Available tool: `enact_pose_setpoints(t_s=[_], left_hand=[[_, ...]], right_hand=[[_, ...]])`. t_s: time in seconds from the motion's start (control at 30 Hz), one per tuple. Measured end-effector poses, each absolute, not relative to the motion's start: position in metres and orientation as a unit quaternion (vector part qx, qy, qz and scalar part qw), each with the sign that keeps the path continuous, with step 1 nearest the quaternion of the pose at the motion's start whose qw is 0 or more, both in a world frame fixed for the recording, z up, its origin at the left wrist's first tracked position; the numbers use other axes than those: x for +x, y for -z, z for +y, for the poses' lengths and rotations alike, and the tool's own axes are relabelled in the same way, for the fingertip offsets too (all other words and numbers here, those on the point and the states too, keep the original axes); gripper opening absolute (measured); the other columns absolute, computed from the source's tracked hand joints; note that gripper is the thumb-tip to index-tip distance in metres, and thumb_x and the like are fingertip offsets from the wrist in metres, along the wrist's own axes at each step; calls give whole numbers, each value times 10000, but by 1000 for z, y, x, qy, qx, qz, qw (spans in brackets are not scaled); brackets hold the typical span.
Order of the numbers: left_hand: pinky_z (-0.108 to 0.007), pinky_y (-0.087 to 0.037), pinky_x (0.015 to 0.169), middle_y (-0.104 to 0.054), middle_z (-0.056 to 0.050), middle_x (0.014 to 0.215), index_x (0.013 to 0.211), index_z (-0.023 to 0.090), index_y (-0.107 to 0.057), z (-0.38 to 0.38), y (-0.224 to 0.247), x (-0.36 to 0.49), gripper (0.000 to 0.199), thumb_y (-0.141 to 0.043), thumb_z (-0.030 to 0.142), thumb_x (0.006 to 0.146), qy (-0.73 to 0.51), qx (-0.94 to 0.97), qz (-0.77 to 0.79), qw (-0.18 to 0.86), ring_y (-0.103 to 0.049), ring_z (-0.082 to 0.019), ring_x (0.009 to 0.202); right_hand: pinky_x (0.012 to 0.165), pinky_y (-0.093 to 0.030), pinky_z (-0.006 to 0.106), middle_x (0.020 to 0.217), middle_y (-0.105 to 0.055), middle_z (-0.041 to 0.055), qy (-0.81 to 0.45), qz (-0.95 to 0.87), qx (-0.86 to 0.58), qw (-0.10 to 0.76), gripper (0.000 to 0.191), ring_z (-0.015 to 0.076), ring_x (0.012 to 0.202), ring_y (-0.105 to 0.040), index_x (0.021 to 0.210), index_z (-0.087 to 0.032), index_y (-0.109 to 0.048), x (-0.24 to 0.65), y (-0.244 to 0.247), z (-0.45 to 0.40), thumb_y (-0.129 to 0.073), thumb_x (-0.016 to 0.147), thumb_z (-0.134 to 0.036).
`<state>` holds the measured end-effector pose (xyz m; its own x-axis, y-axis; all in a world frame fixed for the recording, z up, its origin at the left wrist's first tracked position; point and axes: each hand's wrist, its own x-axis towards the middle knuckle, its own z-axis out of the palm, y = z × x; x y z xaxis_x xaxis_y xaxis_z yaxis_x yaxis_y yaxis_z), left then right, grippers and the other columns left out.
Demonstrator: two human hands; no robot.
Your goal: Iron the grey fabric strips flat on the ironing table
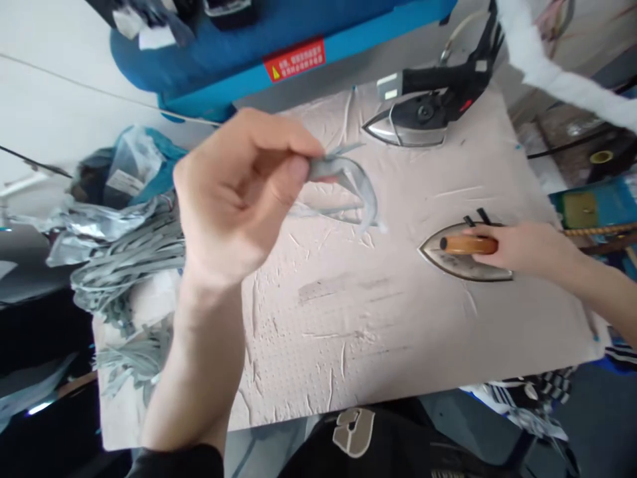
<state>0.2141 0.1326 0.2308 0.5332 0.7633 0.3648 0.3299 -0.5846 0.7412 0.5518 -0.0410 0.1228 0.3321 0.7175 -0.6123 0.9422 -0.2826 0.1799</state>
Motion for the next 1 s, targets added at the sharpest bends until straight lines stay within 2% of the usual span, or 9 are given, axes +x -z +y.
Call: enact_pose_setpoints(t_s=[0.1, 0.2, 0.27, 0.33, 0.47, 0.67, 0.8, 0.93, 1.0], left_hand=[[-343, -619, 855, -732, 51, 1012, 1070, 278, -656, 165, -207, 209, 168, -539, 380, 1007, -322, 822, 369, 292, -742, -143, 951], [-402, -591, 941, -739, 6, 986, 1074, 219, -650, 199, -159, 173, 249, -509, 406, 989, -184, 829, 456, 267, -718, -157, 960], [-514, -562, 1004, -729, -22, 950, 983, 227, -663, 219, -120, 148, 302, -547, 503, 939, -46, 816, 535, 215, -699, -227, 1003], [-645, -474, 1075, -706, -93, 1046, 1015, 239, -647, 234, -81, 135, 350, -655, 547, 850, -34, 801, 572, 175, -642, -350, 1161], [-548, -385, 1203, -520, -192, 1466, 1338, 163, -530, 256, -19, 159, 518, -597, 394, 879, -91, 811, 547, 185, -465, -338, 1417], [-503, -359, 1206, -505, -184, 1503, 1455, 154, -438, 231, 10, 226, 604, -584, 389, 918, -101, 873, 432, 201, -455, -306, 1422], [-522, -392, 1133, -565, -188, 1429, 1477, 176, -453, 190, 12, 229, 672, -629, 472, 901, -50, 904, 382, 183, -513, -349, 1320], [-485, -440, 1019, -683, -164, 1160, 1205, 202, -648, 198, 17, 229, 354, -500, 426, 975, -33, 907, 396, 138, -598, -327, 1133], [-419, -460, 956, -700, -143, 1038, 1054, 210, -668, 217, 18, 237, 299, -448, 405, 1000, -22, 909, 393, 137, -635, -292, 1054]], right_hand=[[730, -340, 390, 950, -751, 221, 218, 573, 748, 253, 577, 298, 802, -651, 1443, -194, -606, 555, -127, -41, -371, 1004, -485], [704, -351, 391, 971, -758, 208, 204, 609, 729, 237, 595, 316, 806, -677, 1445, -184, -603, 559, -126, -43, -325, 1012, -485], [685, -358, 392, 982, -767, 185, 203, 617, 723, 234, 591, 327, 804, -695, 1453, -198, -595, 563, -121, -45, -358, 996, -489], [678, -377, 391, 951, -773, 168, 207, 614, 724, 238, 591, 331, 803, -711, 1463, -211, -585, 567, -115, -47, -390, 979, -489], [688, -435, 395, 918, -779, 142, 200, 616, 721, 248, 618, 344, 816, -734, 1475, -237, -575, 572, -106, -49, -428, 957, -539], [636, -475, 423, 946, -776, 190, 177, 649, 705, 224, 609, 364, 783, -741, 1439, -195, -623, 568, -113, -48, -380, 990, -527], [652, -497, 445, 904, -779, 175, 179, 646, 704, 234, 631, 379, 770, -741, 1450, -179, -618, 567, -114, -46, -403, 984, -547], [660, -496, 439, 1048, -785, 146, 185, 634, 715, 229, 615, 374, 822, -747, 1437, -224, -630, 570, -109, -45, -452, 955, -562], [656, -483, 424, 1041, -788, 133, 187, 627, 722, 226, 601, 365, 826, -746, 1420, -239, -639, 571, -109, -44, -470, 942, -561]])
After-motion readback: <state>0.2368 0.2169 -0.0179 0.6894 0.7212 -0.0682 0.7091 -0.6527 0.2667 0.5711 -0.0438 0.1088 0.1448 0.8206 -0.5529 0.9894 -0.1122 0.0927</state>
